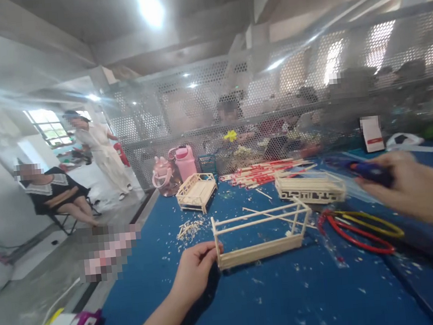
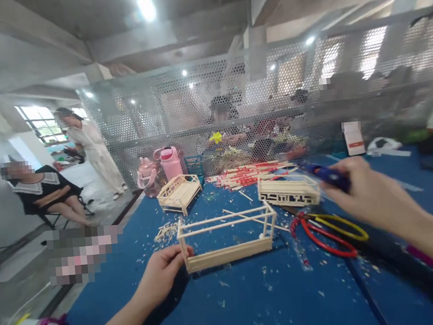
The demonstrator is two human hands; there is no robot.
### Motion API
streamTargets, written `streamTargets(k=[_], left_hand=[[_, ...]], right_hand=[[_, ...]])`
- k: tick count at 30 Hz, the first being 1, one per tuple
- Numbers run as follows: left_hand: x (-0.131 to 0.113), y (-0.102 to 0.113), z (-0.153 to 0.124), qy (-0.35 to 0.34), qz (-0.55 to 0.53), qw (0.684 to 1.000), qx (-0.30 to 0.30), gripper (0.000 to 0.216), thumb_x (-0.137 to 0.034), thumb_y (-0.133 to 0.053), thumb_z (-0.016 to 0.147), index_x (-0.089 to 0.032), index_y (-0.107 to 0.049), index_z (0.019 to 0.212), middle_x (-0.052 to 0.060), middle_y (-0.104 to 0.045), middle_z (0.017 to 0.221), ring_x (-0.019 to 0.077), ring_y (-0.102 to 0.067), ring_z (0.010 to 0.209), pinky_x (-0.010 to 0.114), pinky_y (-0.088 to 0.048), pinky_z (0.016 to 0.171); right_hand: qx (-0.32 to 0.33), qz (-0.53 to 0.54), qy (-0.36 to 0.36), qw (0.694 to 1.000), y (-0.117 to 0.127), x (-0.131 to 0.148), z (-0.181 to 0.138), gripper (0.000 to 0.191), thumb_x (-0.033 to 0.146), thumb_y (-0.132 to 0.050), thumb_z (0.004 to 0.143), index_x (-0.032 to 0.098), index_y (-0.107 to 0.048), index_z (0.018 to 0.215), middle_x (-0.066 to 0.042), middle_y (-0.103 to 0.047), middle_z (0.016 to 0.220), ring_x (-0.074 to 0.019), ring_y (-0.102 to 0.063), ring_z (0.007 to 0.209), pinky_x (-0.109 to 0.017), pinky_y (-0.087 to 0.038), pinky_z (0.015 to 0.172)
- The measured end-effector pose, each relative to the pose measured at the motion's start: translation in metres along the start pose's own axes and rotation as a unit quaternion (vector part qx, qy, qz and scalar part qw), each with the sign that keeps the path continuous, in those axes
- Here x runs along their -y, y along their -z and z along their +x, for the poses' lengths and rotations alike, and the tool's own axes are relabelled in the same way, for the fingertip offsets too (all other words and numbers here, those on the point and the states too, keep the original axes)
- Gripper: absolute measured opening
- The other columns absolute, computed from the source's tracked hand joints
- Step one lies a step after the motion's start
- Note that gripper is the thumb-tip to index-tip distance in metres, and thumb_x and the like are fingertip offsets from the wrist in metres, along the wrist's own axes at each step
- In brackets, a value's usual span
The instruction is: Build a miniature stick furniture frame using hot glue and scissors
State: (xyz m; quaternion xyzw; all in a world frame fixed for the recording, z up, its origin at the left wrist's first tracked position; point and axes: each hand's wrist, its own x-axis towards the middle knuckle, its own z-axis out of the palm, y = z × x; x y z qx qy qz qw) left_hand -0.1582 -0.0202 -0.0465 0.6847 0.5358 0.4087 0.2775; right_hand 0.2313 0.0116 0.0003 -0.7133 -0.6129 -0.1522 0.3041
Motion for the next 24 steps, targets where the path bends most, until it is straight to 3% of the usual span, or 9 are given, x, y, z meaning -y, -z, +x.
streamTargets(k=[1, 2, 6, 10, 17, 21, 24], left_hand=[[0.0, 0.001, 0.001, 0.002, 0.0, 1.0, 0.003, 0.026, -0.034, -0.054, 0.076, -0.019, -0.074, 0.07, 0.005, -0.075, 0.073, 0.0224, -0.069, 0.072, 0.03, -0.053, 0.071], [0.001, 0.002, 0.002, 0.004, 0.003, 1.0, 0.006, 0.027, -0.036, -0.054, 0.076, -0.019, -0.074, 0.069, 0.005, -0.075, 0.073, 0.0229, -0.069, 0.073, 0.031, -0.053, 0.073], [0.009, 0.004, 0.01, 0.018, 0.038, 0.999, 0.011, 0.032, -0.046, -0.056, 0.073, -0.021, -0.076, 0.071, 0.005, -0.075, 0.075, 0.0249, -0.069, 0.077, 0.032, -0.053, 0.077], [0.015, 0.005, 0.015, 0.03, 0.048, 0.998, 0.02, 0.038, -0.052, -0.056, 0.071, -0.022, -0.077, 0.074, 0.006, -0.076, 0.078, 0.0257, -0.069, 0.078, 0.03, -0.053, 0.075], [0.011, 0.0, 0.017, 0.055, 0.05, 0.997, 0.029, 0.052, -0.067, -0.056, 0.067, -0.022, -0.078, 0.074, 0.008, -0.077, 0.081, 0.0278, -0.07, 0.082, 0.033, -0.054, 0.078], [0.009, -0.001, 0.015, 0.039, 0.052, 0.997, 0.035, 0.051, -0.067, -0.055, 0.069, -0.022, -0.078, 0.076, 0.008, -0.077, 0.083, 0.028, -0.07, 0.083, 0.033, -0.054, 0.078], [0.009, -0.001, 0.014, 0.033, 0.059, 0.997, 0.032, 0.052, -0.068, -0.054, 0.07, -0.022, -0.078, 0.077, 0.008, -0.077, 0.085, 0.0283, -0.07, 0.084, 0.035, -0.054, 0.079]], right_hand=[[0.068, -0.053, 0.016, 0.996, -0.006, 0.006, 0.017, 0.023, 0.031, -0.053, 0.082, 0.016, -0.052, 0.1, -0.021, -0.067, 0.084, -0.0261, -0.063, 0.06, -0.035, -0.042, 0.054], [0.089, -0.073, 0.035, 0.993, -0.012, 0.012, 0.031, 0.021, 0.029, -0.05, 0.084, 0.015, -0.052, 0.099, -0.021, -0.068, 0.083, -0.0267, -0.064, 0.062, -0.034, -0.04, 0.054], [0.125, -0.122, 0.098, 0.98, -0.044, 0.02, 0.062, 0.017, 0.024, -0.045, 0.086, 0.016, -0.054, 0.099, -0.016, -0.068, 0.093, -0.0252, -0.067, 0.075, -0.029, -0.037, 0.058], [0.138, -0.145, 0.116, 0.973, -0.066, 0.019, 0.07, 0.026, 0.022, -0.041, 0.087, 0.013, -0.052, 0.108, -0.016, -0.068, 0.098, -0.0263, -0.067, 0.08, -0.029, -0.037, 0.059], [0.165, -0.128, 0.144, 0.967, -0.066, 0.02, 0.058, 0.033, 0.034, -0.044, 0.085, 0.012, -0.051, 0.109, -0.018, -0.067, 0.1, -0.0302, -0.065, 0.086, -0.033, -0.04, 0.065], [0.189, -0.097, 0.139, 0.967, -0.066, 0.02, 0.056, 0.04, 0.041, -0.046, 0.083, 0.01, -0.05, 0.107, -0.018, -0.068, 0.092, -0.0312, -0.065, 0.081, -0.034, -0.041, 0.064], [0.181, -0.076, 0.116, 0.974, -0.062, 0.019, 0.058, 0.038, 0.039, -0.047, 0.081, 0.01, -0.049, 0.107, -0.019, -0.067, 0.097, -0.0307, -0.065, 0.08, -0.034, -0.042, 0.064]])
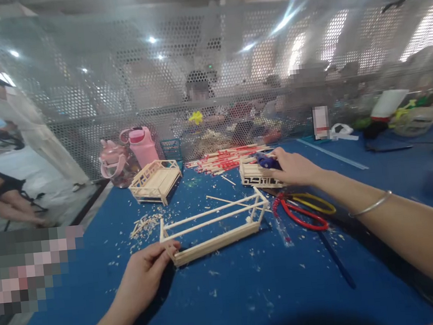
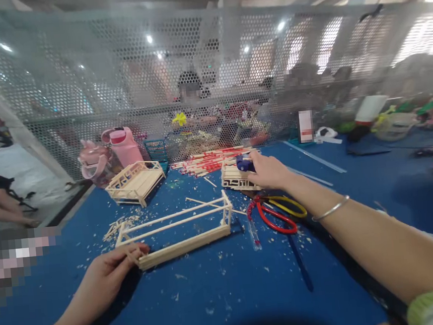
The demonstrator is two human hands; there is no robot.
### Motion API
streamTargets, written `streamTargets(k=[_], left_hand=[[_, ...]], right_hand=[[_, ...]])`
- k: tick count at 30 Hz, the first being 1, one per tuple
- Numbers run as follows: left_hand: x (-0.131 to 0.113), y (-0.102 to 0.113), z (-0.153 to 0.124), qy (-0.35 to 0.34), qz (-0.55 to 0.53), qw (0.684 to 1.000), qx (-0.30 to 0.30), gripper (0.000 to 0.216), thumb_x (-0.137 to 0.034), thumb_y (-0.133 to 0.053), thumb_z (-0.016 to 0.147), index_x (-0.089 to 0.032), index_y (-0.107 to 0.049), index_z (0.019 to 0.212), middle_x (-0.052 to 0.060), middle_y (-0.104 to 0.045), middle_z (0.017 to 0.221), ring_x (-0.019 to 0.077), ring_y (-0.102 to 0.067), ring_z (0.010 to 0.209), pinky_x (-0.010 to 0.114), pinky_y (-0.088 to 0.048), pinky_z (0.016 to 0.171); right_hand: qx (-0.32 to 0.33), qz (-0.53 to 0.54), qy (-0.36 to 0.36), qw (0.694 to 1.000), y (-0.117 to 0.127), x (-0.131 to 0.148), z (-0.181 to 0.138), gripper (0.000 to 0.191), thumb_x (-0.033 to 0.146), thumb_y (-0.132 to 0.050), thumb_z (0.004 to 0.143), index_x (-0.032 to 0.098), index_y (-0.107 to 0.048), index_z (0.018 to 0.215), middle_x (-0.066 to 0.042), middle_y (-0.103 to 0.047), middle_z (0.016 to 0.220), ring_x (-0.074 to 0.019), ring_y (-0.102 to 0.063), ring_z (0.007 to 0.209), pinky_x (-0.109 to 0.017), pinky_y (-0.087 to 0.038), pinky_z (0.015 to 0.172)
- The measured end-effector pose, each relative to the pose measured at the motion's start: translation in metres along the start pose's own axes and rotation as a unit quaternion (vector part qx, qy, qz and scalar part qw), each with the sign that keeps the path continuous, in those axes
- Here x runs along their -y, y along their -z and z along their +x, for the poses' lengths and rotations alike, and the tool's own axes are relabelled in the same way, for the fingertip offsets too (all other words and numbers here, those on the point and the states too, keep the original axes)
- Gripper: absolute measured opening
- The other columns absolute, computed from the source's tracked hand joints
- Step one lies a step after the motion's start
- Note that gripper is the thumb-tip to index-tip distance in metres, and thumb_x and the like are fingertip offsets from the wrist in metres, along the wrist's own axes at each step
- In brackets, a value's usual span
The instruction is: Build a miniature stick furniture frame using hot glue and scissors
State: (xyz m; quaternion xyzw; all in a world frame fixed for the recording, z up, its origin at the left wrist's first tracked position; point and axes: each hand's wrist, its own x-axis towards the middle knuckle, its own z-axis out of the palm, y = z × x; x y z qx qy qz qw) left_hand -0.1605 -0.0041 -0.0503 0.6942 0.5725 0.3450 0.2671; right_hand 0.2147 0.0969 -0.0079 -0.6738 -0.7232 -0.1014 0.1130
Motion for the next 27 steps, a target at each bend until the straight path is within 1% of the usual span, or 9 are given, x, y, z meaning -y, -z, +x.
streamTargets(k=[6, 8, 11, 13, 18, 21, 23, 24, 27], left_hand=[[0.0, -0.001, 0.001, 0.008, 0.007, 1.0, 0.0, 0.056, -0.071, -0.053, 0.068, -0.021, -0.077, 0.076, 0.009, -0.077, 0.086, 0.0293, -0.07, 0.085, 0.035, -0.054, 0.079], [0.001, -0.002, 0.001, 0.012, 0.007, 1.0, 0.0, 0.055, -0.071, -0.054, 0.068, -0.021, -0.077, 0.075, 0.009, -0.077, 0.087, 0.0291, -0.07, 0.086, 0.034, -0.054, 0.08], [0.003, -0.002, 0.001, 0.013, 0.01, 1.0, 0.004, 0.053, -0.069, -0.053, 0.069, -0.022, -0.077, 0.076, 0.008, -0.077, 0.09, 0.0291, -0.07, 0.089, 0.035, -0.053, 0.083], [0.004, -0.003, 0.0, 0.013, 0.018, 1.0, 0.008, 0.052, -0.067, -0.052, 0.071, -0.022, -0.077, 0.079, 0.008, -0.077, 0.091, 0.0296, -0.069, 0.091, 0.036, -0.052, 0.085], [0.002, -0.003, 0.0, 0.012, 0.028, 1.0, 0.005, 0.052, -0.067, -0.052, 0.071, -0.023, -0.077, 0.079, 0.008, -0.077, 0.091, 0.0305, -0.069, 0.093, 0.037, -0.052, 0.084], [0.001, -0.004, 0.0, 0.021, 0.024, 0.999, 0.005, 0.051, -0.066, -0.053, 0.07, -0.023, -0.077, 0.079, 0.007, -0.077, 0.09, 0.0306, -0.069, 0.093, 0.037, -0.053, 0.084], [0.001, -0.005, 0.0, 0.025, 0.02, 0.999, 0.005, 0.047, -0.063, -0.054, 0.071, -0.023, -0.077, 0.078, 0.007, -0.077, 0.09, 0.0299, -0.069, 0.092, 0.037, -0.052, 0.085], [0.001, -0.006, -0.001, 0.024, 0.018, 1.0, 0.004, 0.044, -0.06, -0.055, 0.072, -0.023, -0.077, 0.078, 0.006, -0.077, 0.09, 0.0291, -0.069, 0.091, 0.036, -0.052, 0.085], [0.001, -0.009, -0.003, 0.006, 0.004, 1.0, 0.002, 0.034, -0.049, -0.056, 0.075, -0.022, -0.076, 0.077, 0.005, -0.077, 0.09, 0.026, -0.069, 0.09, 0.034, -0.051, 0.087]], right_hand=[[-0.08, 0.037, -0.07, 0.994, 0.028, 0.01, -0.029, 0.031, 0.025, -0.021, 0.091, 0.013, -0.045, 0.107, -0.017, -0.066, 0.095, -0.0275, -0.064, 0.083, -0.034, -0.043, 0.066], [-0.053, 0.059, -0.055, 0.995, 0.033, 0.02, -0.049, 0.034, 0.029, -0.017, 0.094, 0.018, -0.049, 0.096, -0.012, -0.067, 0.085, -0.0239, -0.063, 0.074, -0.032, -0.043, 0.061], [0.077, 0.062, -0.006, 0.995, 0.024, 0.037, -0.075, 0.034, 0.031, -0.026, 0.094, 0.022, -0.051, 0.073, -0.006, -0.067, 0.071, -0.0206, -0.062, 0.063, -0.03, -0.042, 0.054], [0.129, 0.046, 0.009, 0.991, 0.01, 0.045, -0.084, 0.032, 0.029, -0.033, 0.092, 0.021, -0.053, 0.068, -0.007, -0.069, 0.072, -0.0217, -0.064, 0.063, -0.029, -0.042, 0.053], [0.121, 0.025, 0.014, 0.992, -0.012, 0.055, -0.083, 0.028, 0.031, -0.037, 0.092, 0.02, -0.063, 0.088, -0.011, -0.073, 0.086, -0.0274, -0.069, 0.075, -0.032, -0.045, 0.054], [0.11, -0.002, 0.008, 0.994, 0.002, 0.057, -0.091, 0.027, 0.032, -0.04, 0.09, 0.019, -0.063, 0.096, -0.013, -0.073, 0.081, -0.0297, -0.068, 0.07, -0.034, -0.042, 0.05], [0.084, -0.03, 0.005, 0.996, 0.02, 0.06, -0.109, 0.025, 0.033, -0.042, 0.087, 0.02, -0.063, 0.089, -0.014, -0.071, 0.073, -0.0306, -0.065, 0.06, -0.034, -0.037, 0.043], [0.054, -0.045, 0.02, 0.997, 0.029, 0.064, -0.119, 0.024, 0.035, -0.043, 0.086, 0.022, -0.062, 0.079, -0.012, -0.069, 0.068, -0.0288, -0.064, 0.055, -0.033, -0.035, 0.041], [0.032, 0.088, 0.218, 0.971, 0.047, 0.087, -0.145, 0.03, 0.04, -0.044, 0.087, 0.027, -0.057, 0.063, -0.004, -0.064, 0.06, -0.0194, -0.058, 0.048, -0.03, -0.036, 0.04]])
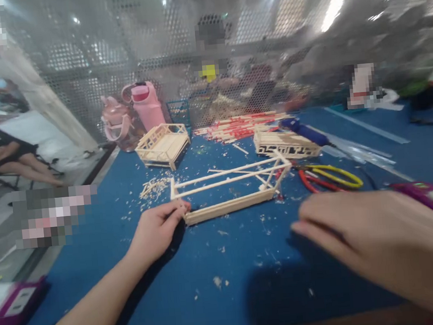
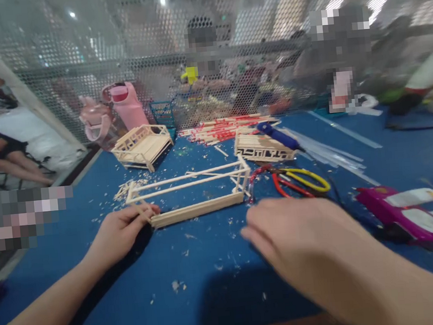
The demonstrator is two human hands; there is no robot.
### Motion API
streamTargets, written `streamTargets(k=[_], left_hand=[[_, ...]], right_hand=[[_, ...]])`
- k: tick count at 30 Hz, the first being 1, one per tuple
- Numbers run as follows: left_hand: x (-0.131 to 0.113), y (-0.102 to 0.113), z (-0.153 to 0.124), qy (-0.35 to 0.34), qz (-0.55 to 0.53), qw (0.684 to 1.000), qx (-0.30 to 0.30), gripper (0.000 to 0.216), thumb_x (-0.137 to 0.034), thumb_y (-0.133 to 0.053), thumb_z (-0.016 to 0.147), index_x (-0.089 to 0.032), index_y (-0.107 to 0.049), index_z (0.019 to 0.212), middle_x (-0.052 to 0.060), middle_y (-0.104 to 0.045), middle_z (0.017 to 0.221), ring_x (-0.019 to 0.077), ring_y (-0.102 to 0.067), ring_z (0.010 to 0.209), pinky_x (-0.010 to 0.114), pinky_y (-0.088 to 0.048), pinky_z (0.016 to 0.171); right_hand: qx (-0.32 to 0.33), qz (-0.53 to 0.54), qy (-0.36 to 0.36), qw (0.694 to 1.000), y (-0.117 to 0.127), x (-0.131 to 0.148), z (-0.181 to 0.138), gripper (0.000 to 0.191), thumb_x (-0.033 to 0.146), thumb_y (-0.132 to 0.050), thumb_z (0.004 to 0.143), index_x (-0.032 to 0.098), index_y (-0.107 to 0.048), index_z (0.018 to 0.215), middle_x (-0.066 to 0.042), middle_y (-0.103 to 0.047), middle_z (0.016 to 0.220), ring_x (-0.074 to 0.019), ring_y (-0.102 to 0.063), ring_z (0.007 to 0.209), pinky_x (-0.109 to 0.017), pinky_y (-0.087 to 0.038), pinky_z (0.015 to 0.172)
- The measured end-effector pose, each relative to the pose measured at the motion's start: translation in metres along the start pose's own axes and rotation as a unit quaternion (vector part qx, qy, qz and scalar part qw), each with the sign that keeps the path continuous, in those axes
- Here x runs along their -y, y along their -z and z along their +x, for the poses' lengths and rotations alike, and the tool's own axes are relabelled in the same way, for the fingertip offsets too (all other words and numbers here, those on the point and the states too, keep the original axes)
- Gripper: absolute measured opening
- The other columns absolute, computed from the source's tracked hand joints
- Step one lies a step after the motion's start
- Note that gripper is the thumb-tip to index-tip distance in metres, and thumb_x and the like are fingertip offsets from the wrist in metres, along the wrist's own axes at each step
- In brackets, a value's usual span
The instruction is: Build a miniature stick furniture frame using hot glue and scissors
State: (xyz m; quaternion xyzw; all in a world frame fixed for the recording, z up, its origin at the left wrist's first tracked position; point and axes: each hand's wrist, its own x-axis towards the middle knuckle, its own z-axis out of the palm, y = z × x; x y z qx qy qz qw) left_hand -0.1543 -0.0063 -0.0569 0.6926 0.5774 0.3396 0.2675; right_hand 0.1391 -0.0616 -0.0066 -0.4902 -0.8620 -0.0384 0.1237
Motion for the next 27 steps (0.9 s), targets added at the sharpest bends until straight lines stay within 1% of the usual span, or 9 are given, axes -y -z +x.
streamTargets(k=[2, 4, 6, 7, 10, 13, 15, 24, 27], left_hand=[[0.001, -0.002, -0.001, -0.009, -0.013, 1.0, 0.007, 0.03, -0.043, -0.055, 0.076, -0.021, -0.076, 0.078, 0.005, -0.077, 0.089, 0.024, -0.07, 0.088, 0.033, -0.052, 0.086], [0.002, -0.005, -0.002, -0.009, -0.02, 1.0, 0.013, 0.028, -0.039, -0.055, 0.077, -0.02, -0.075, 0.08, 0.004, -0.077, 0.089, 0.0221, -0.07, 0.086, 0.032, -0.052, 0.085], [0.004, -0.006, -0.003, -0.006, -0.021, 1.0, 0.017, 0.026, -0.037, -0.054, 0.078, -0.021, -0.075, 0.082, 0.003, -0.077, 0.089, 0.0206, -0.07, 0.085, 0.03, -0.052, 0.083], [0.005, -0.007, -0.003, -0.007, -0.021, 1.0, 0.019, 0.026, -0.036, -0.054, 0.079, -0.021, -0.075, 0.082, 0.002, -0.077, 0.089, 0.0202, -0.07, 0.085, 0.03, -0.052, 0.082], [0.006, -0.008, -0.004, -0.014, -0.029, 0.999, 0.023, 0.026, -0.035, -0.054, 0.08, -0.021, -0.075, 0.084, 0.002, -0.077, 0.089, 0.0198, -0.07, 0.086, 0.03, -0.053, 0.081], [0.007, -0.008, -0.003, -0.018, -0.039, 0.999, 0.026, 0.025, -0.034, -0.054, 0.081, -0.02, -0.075, 0.084, 0.002, -0.077, 0.09, 0.02, -0.07, 0.086, 0.03, -0.053, 0.082], [0.008, -0.008, -0.003, -0.019, -0.039, 0.999, 0.027, 0.024, -0.033, -0.055, 0.081, -0.02, -0.075, 0.084, 0.002, -0.077, 0.09, 0.0196, -0.07, 0.086, 0.03, -0.052, 0.083], [0.01, -0.009, -0.003, -0.022, -0.04, 0.998, 0.031, 0.024, -0.032, -0.055, 0.082, -0.02, -0.075, 0.087, 0.001, -0.077, 0.09, 0.0189, -0.07, 0.086, 0.029, -0.052, 0.083], [0.009, -0.009, -0.003, -0.026, -0.041, 0.998, 0.033, 0.024, -0.032, -0.055, 0.082, -0.019, -0.074, 0.087, 0.002, -0.077, 0.09, 0.0193, -0.07, 0.086, 0.029, -0.051, 0.084]], right_hand=[[-0.013, 0.079, 0.116, 0.99, -0.006, 0.021, 0.007, 0.027, 0.03, -0.045, 0.089, 0.025, -0.058, 0.066, -0.005, -0.067, 0.07, -0.0176, -0.061, 0.057, -0.029, -0.044, 0.048], [-0.06, 0.098, 0.177, 0.977, -0.023, 0.035, 0.026, 0.019, 0.024, -0.046, 0.088, 0.021, -0.065, 0.083, -0.01, -0.07, 0.089, -0.0213, -0.064, 0.077, -0.033, -0.05, 0.064], [-0.092, 0.093, 0.189, 0.973, -0.044, 0.043, 0.049, 0.022, 0.023, -0.049, 0.088, 0.016, -0.065, 0.1, -0.014, -0.069, 0.103, -0.0255, -0.064, 0.091, -0.039, -0.051, 0.075], [-0.093, 0.095, 0.182, 0.974, -0.054, 0.045, 0.061, 0.024, 0.024, -0.051, 0.088, 0.014, -0.064, 0.105, -0.014, -0.069, 0.106, -0.0264, -0.064, 0.096, -0.04, -0.05, 0.08], [-0.049, 0.13, 0.139, 0.98, -0.075, 0.047, 0.083, 0.023, 0.027, -0.052, 0.089, 0.015, -0.066, 0.103, -0.011, -0.071, 0.106, -0.0249, -0.064, 0.102, -0.04, -0.048, 0.09], [0.003, 0.15, 0.111, 0.983, -0.082, 0.05, 0.089, 0.022, 0.026, -0.049, 0.09, 0.016, -0.069, 0.094, -0.007, -0.073, 0.101, -0.0234, -0.066, 0.098, -0.038, -0.049, 0.088], [0.011, 0.143, 0.103, 0.984, -0.084, 0.053, 0.088, 0.023, 0.024, -0.048, 0.091, 0.017, -0.07, 0.091, -0.006, -0.074, 0.099, -0.0231, -0.067, 0.094, -0.038, -0.05, 0.086], [-0.081, 0.16, 0.116, 0.977, -0.091, 0.049, 0.082, 0.019, 0.023, -0.053, 0.089, 0.022, -0.072, 0.092, -0.001, -0.075, 0.097, -0.0201, -0.07, 0.089, -0.03, -0.053, 0.076], [-0.098, 0.148, 0.127, 0.976, -0.092, 0.049, 0.08, 0.021, 0.024, -0.052, 0.09, 0.022, -0.072, 0.093, 0.0, -0.075, 0.094, -0.0201, -0.071, 0.086, -0.03, -0.053, 0.073]])
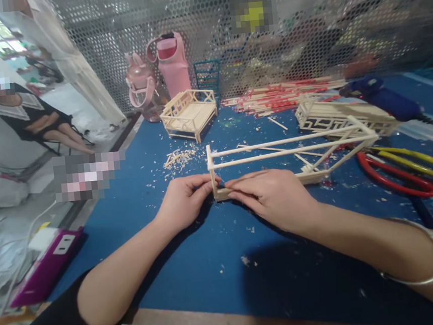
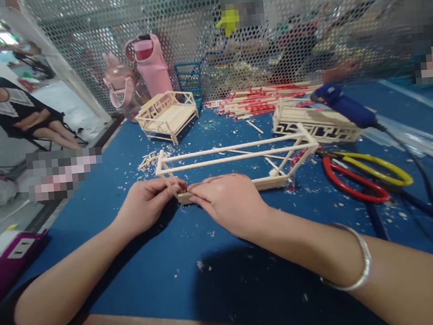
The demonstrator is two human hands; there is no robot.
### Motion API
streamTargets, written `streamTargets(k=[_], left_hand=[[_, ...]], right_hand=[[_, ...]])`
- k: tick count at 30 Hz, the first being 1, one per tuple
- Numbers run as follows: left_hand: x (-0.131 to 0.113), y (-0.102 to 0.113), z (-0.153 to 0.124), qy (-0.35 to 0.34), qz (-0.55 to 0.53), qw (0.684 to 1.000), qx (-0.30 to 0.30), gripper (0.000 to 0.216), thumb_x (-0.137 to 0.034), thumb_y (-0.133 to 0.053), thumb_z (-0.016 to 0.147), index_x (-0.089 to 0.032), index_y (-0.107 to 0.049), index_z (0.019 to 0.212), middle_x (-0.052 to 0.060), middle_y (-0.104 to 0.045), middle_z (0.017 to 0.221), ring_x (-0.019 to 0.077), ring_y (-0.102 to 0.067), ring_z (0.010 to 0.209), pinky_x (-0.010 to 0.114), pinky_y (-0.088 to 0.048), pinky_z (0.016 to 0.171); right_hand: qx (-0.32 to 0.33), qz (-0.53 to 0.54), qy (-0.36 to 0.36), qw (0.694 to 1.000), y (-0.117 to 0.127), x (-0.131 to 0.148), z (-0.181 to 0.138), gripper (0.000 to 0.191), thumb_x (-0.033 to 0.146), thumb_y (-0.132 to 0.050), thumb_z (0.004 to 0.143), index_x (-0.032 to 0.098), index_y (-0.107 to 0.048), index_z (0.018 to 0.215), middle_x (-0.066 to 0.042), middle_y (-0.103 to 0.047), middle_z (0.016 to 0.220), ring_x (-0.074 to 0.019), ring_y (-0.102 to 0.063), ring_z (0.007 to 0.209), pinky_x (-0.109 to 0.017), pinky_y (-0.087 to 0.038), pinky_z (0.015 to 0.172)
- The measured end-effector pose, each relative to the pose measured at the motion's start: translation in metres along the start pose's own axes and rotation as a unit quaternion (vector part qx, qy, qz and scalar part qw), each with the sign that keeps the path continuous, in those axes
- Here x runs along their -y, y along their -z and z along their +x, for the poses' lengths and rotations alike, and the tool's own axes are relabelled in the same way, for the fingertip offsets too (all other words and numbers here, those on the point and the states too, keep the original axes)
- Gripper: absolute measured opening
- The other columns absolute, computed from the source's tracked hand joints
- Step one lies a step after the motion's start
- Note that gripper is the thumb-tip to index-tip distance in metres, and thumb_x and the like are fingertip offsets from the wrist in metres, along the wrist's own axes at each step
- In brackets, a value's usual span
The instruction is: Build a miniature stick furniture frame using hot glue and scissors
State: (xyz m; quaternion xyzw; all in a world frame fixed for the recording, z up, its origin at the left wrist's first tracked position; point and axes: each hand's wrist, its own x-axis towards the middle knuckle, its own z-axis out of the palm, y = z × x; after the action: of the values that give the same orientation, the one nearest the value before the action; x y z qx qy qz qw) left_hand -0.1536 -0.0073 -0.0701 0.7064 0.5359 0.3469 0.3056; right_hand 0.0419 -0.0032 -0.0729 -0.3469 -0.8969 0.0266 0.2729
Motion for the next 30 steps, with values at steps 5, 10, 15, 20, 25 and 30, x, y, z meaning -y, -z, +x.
streamTargets(k=[5, 10, 15, 20, 25, 30], left_hand=[[0.001, 0.0, 0.0, -0.004, 0.003, 1.0, 0.001, 0.025, -0.032, -0.054, 0.082, -0.019, -0.074, 0.088, 0.002, -0.077, 0.091, 0.0192, -0.07, 0.086, 0.03, -0.051, 0.084], [0.001, 0.0, 0.001, 0.0, 0.001, 1.0, 0.0, 0.025, -0.033, -0.055, 0.081, -0.019, -0.074, 0.087, 0.002, -0.077, 0.09, 0.0193, -0.07, 0.085, 0.03, -0.052, 0.083], [0.0, 0.0, 0.001, -0.007, -0.003, 1.0, 0.006, 0.025, -0.033, -0.055, 0.081, -0.019, -0.074, 0.086, 0.003, -0.077, 0.091, 0.0197, -0.07, 0.086, 0.031, -0.052, 0.084], [0.0, -0.001, 0.001, 0.008, -0.007, 1.0, 0.004, 0.025, -0.034, -0.055, 0.081, -0.018, -0.074, 0.086, 0.005, -0.077, 0.092, 0.0203, -0.069, 0.086, 0.033, -0.051, 0.085], [-0.009, 0.007, -0.005, 0.02, -0.026, 0.998, -0.047, 0.019, -0.029, -0.059, 0.074, -0.016, -0.066, 0.086, 0.004, -0.072, 0.086, 0.0176, -0.065, 0.078, 0.029, -0.052, 0.071], [-0.021, 0.009, -0.016, 0.043, 0.058, 0.997, -0.013, 0.012, -0.024, -0.059, 0.07, -0.016, -0.066, 0.077, 0.001, -0.068, 0.074, 0.0137, -0.06, 0.064, 0.025, -0.048, 0.06]], right_hand=[[0.016, -0.033, 0.008, 0.999, 0.0, 0.001, 0.0, 0.025, 0.024, -0.047, 0.092, 0.02, -0.072, 0.093, -0.002, -0.075, 0.093, -0.0212, -0.071, 0.084, -0.031, -0.053, 0.072], [0.032, -0.029, -0.003, 0.999, 0.001, 0.001, 0.001, 0.026, 0.025, -0.046, 0.092, 0.023, -0.072, 0.092, -0.002, -0.076, 0.09, -0.018, -0.07, 0.082, -0.026, -0.051, 0.069], [0.032, -0.024, -0.004, 0.999, 0.001, 0.001, 0.001, 0.028, 0.025, -0.044, 0.092, 0.023, -0.072, 0.089, -0.001, -0.076, 0.086, -0.0166, -0.069, 0.079, -0.024, -0.049, 0.066], [0.028, -0.027, -0.006, 0.999, 0.0, 0.001, 0.001, 0.03, 0.027, -0.043, 0.092, 0.023, -0.072, 0.085, -0.001, -0.075, 0.083, -0.0161, -0.069, 0.077, -0.024, -0.047, 0.064], [0.036, -0.024, -0.017, 0.999, 0.001, 0.001, 0.002, 0.027, 0.025, -0.045, 0.091, 0.022, -0.072, 0.086, -0.002, -0.075, 0.086, -0.0171, -0.069, 0.078, -0.025, -0.047, 0.065], [0.037, -0.023, -0.018, 0.999, 0.0, 0.001, 0.002, 0.026, 0.025, -0.047, 0.09, 0.022, -0.072, 0.086, -0.002, -0.075, 0.086, -0.0176, -0.069, 0.078, -0.026, -0.047, 0.065]])
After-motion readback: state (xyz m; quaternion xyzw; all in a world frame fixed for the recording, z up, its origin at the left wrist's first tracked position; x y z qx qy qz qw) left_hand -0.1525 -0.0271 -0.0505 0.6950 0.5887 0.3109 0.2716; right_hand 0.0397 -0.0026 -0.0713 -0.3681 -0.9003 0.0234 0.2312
